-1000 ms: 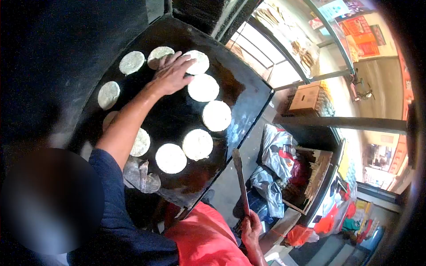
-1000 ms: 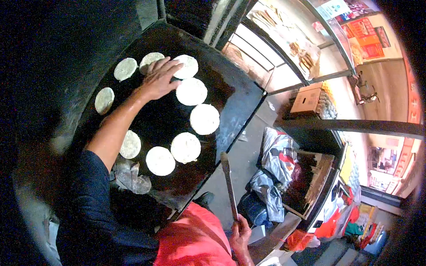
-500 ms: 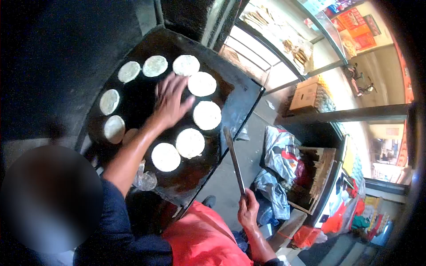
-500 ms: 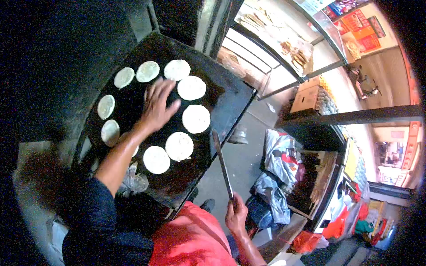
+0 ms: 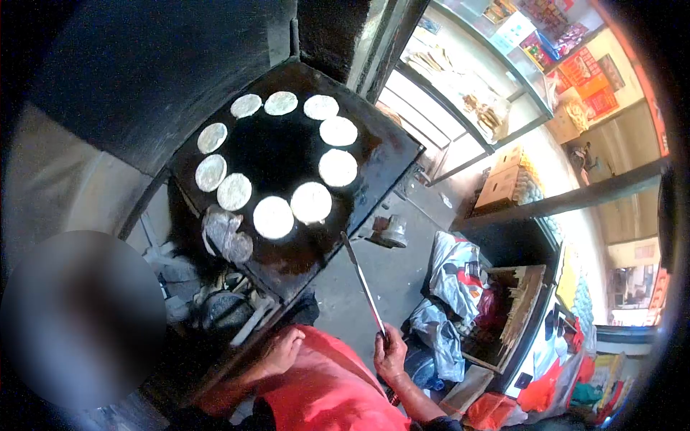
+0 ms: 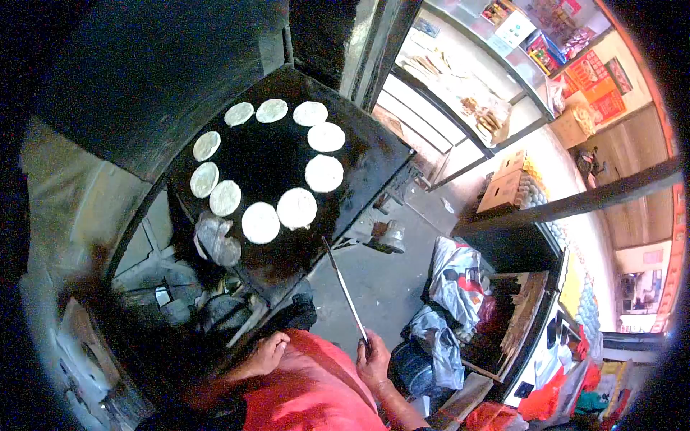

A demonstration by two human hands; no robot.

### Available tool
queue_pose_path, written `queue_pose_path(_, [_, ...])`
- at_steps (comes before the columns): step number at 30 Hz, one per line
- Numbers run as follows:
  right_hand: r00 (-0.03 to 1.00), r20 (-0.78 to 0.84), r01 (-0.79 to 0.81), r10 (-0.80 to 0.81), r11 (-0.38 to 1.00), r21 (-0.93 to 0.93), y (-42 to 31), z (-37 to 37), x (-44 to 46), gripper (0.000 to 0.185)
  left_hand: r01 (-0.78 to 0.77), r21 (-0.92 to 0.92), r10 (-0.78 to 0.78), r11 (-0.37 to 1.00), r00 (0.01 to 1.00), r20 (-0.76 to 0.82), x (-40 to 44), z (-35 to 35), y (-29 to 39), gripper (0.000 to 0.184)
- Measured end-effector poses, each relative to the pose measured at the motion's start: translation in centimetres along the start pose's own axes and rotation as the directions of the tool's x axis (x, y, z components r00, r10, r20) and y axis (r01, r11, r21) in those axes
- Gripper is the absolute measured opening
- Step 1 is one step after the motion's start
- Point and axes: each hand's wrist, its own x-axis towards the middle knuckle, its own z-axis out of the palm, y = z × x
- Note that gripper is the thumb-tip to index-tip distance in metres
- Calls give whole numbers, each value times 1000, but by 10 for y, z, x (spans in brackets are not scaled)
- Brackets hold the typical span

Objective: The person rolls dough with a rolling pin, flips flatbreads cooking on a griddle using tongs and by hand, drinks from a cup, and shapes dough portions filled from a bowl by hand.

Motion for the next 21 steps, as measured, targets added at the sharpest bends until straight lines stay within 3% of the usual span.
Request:
queue_pose_path(2, [999,-2,40,-40,999,1,15,-9,-27,18,-88,64,97,994,983,-158,-32,28,-12,18])
queue_pose_path(3, [994,-2,107,-107,994,-31,23,-14,-35,15,61,44,-56,997,993,-101,-52,32,-9,30])
queue_pose_path(4, [995,98,24,-24,1000,1,32,-20,-42,14,102,114,-81,988,982,-170,-74,43,-19,34])
queue_pose_path(6, [983,185,7,-5,1000,-9,73,-20,-62,14,231,178,-184,957,952,-243,-126,64,-39,37])
queue_pose_path(7, [971,233,-34,45,998,-52,89,-26,-76,14,375,157,-340,913,916,-211,-156,70,-40,38])
queue_pose_path(8, [956,275,-78,102,992,-96,98,-34,-90,13,256,243,-179,936,938,-298,-194,87,-72,37])
queue_pose_path(10, [938,327,-68,113,987,-146,134,-45,-124,17,548,48,-523,835,818,-239,-267,121,-126,33])
queue_pose_path(12, [888,371,-229,272,961,-156,131,-62,-162,19,560,-23,-528,829,766,-366,-343,158,-185,29])
queue_pose_path(13, [893,396,-172,213,976,-137,199,-46,-185,19,510,3,-469,860,794,-387,-379,168,-214,30])
queue_pose_path(14, [854,451,-195,260,963,-186,189,-53,-201,18,611,-115,-605,783,706,-367,-398,166,-194,30])
queue_pose_path(16, [836,493,-147,241,964,-223,208,-42,-232,19,552,-564,-776,614,552,-305,-442,177,-208,32])
queue_pose_path(17, [823,521,-123,226,966,-226,207,-38,-243,19,464,-591,-722,660,608,-330,-468,187,-223,34])
queue_pose_path(18, [806,565,-24,176,964,-265,198,-34,-252,20,399,-650,-729,646,576,-371,-479,192,-213,35])
queue_pose_path(20, [744,664,147,79,949,-278,181,-12,-259,20,142,-256,-276,956,730,-626,-505,206,-240,29])
queue_pose_path(21, [724,683,121,95,958,-261,177,2,-264,18,194,-227,-296,954,718,-630,-517,211,-242,26])
